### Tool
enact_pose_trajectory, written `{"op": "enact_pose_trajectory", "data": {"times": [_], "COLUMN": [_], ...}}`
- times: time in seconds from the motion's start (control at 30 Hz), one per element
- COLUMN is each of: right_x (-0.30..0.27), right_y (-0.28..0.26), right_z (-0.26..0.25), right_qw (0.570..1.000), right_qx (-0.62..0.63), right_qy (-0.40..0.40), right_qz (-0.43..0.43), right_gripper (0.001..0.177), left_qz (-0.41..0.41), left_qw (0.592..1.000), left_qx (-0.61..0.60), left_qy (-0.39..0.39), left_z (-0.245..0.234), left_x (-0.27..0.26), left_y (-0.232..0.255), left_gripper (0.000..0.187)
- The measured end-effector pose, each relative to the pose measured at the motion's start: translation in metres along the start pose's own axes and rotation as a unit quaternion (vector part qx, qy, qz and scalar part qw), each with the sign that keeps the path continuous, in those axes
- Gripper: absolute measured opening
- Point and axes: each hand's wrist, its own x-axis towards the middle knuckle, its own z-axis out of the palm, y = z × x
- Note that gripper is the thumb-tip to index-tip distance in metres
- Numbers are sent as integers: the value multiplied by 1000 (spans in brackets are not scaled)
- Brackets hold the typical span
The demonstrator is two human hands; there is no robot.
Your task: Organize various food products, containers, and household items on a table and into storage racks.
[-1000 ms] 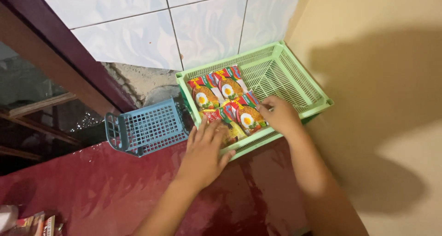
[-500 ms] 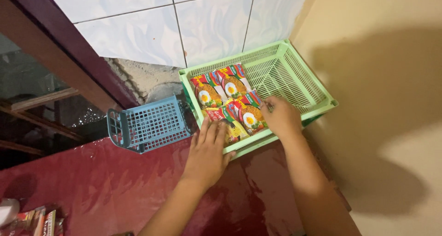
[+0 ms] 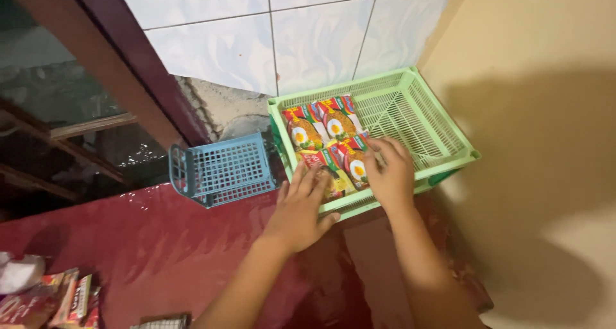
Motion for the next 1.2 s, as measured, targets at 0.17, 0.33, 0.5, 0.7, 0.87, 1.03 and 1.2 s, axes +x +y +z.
{"op": "enact_pose_trajectory", "data": {"times": [0.17,0.33,0.5,0.7,0.87,1.03,1.2], "right_x": [-60,-145,-208,-226,-214,-235,-273], "right_y": [-37,-56,-56,-85,-142,-181,-230], "right_z": [-13,-1,24,37,45,69,92], "right_qw": [978,932,852,821,823,818,833], "right_qx": [200,324,398,397,361,371,334], "right_qy": [15,-95,-234,-355,-411,-426,-429], "right_qz": [54,131,248,208,153,108,99], "right_gripper": [23,22,38,44,42,40,39], "left_qz": [72,46,-135,-232,-252,-270,-245], "left_qw": [982,972,960,931,921,918,900], "left_qx": [-128,-190,-243,-247,-259,-250,-317], "left_qy": [117,133,34,138,148,150,174], "left_z": [14,39,44,58,58,45,29], "left_x": [-34,-104,-194,-268,-297,-329,-396], "left_y": [-24,-47,-79,-113,-114,-125,-158], "left_gripper": [80,72,68,60,53,53,46]}}
